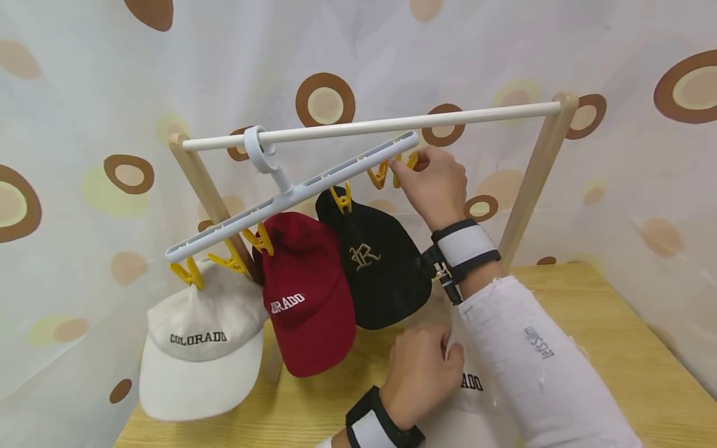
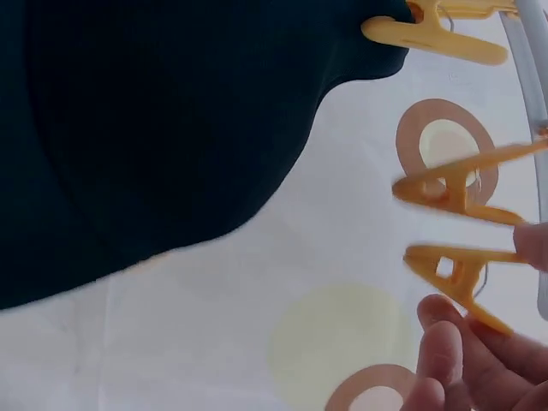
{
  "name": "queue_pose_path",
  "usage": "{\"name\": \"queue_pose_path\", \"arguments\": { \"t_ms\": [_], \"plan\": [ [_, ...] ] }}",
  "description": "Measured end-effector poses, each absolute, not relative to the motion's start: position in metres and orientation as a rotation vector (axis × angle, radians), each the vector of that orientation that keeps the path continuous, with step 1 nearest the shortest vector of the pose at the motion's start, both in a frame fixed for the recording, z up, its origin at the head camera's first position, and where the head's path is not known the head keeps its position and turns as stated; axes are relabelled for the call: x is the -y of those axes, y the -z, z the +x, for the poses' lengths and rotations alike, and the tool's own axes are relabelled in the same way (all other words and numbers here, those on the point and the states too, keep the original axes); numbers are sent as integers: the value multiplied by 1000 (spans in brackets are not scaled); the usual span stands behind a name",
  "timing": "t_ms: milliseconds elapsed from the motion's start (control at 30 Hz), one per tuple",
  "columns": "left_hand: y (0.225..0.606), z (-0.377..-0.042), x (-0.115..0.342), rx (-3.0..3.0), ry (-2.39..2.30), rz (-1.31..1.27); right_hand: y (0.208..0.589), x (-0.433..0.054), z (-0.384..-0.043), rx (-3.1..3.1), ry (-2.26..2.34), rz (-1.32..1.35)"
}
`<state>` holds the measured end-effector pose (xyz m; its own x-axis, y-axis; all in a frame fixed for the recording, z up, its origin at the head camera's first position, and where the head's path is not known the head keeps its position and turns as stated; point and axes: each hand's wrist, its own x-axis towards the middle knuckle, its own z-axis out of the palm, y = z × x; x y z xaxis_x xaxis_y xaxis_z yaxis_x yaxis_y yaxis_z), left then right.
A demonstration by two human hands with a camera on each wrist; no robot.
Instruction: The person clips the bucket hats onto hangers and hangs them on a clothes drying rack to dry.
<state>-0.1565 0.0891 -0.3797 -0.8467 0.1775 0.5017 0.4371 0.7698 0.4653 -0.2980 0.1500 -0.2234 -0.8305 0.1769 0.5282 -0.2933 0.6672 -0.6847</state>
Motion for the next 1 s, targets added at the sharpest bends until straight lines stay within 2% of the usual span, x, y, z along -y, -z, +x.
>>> {"name": "queue_pose_path", "arguments": {
  "t_ms": [267, 500, 700, 1000],
  "plan": [
    [364, -164, -98, 2480, 644, -427, 222, -156, -283, 2461, -1005, 11],
    [347, -172, -90, 2502, 609, -365, 223, -157, -275, 2461, -952, 95],
    [340, -183, -83, 2497, 541, -424, 223, -156, -267, 2469, -941, 90],
    [341, -203, -66, 2516, 755, -433, 218, -154, -265, 2491, -888, 141]
  ]
}}
